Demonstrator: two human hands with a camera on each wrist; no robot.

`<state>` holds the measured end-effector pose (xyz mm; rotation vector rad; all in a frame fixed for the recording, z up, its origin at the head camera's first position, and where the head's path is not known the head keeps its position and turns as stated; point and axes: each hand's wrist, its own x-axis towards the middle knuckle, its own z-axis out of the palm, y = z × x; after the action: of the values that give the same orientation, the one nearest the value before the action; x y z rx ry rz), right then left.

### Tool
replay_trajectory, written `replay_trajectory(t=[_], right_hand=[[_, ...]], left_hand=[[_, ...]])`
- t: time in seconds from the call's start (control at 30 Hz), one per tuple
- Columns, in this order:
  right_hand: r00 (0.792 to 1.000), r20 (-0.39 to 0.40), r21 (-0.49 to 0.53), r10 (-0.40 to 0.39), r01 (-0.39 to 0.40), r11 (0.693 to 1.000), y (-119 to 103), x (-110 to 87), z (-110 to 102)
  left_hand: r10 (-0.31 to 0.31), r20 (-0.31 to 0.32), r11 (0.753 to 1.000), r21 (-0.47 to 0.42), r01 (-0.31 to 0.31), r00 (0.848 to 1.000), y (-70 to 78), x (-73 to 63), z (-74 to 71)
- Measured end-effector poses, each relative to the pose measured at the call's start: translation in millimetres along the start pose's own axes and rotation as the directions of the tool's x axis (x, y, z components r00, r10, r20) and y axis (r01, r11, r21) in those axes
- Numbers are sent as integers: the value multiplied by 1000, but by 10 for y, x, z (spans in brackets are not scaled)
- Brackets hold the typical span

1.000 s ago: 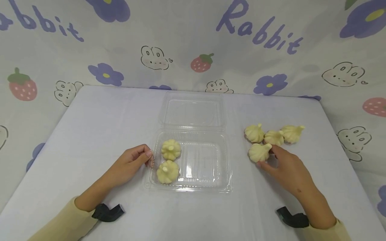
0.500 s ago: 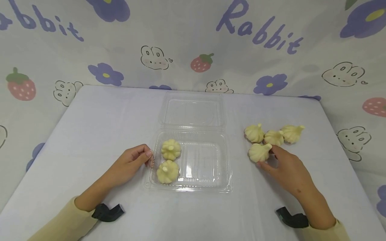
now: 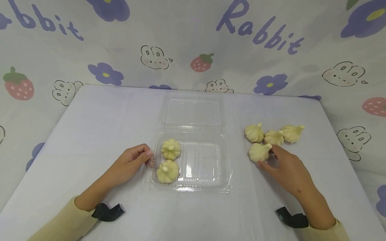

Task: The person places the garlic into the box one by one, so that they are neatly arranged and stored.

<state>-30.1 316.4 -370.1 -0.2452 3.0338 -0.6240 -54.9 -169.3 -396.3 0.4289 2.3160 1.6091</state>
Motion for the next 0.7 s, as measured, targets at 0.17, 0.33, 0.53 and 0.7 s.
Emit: replay_trajectory(t=[0.17,0.33,0.53,0.7], right_hand=[[1000,-10,-3,-11,11,1000,4,-6,-4],[1000,-19,-6,-19,19,1000,8,-7,-4],[999,-25,-2,-28,28,1000,6,-17,-2],[999,-22,4,-36,36,999,11,-28,-5]], left_hand=[[-8,-1,1000,1,8,1000,-1,1,-4],[-8,1,1000,-2,8,1000,-5,5,-5],[3,7,1000,-8,-3,1000,-6,1,-5],[4,8,1000,-11,-4,1000,-8,4,-3]])
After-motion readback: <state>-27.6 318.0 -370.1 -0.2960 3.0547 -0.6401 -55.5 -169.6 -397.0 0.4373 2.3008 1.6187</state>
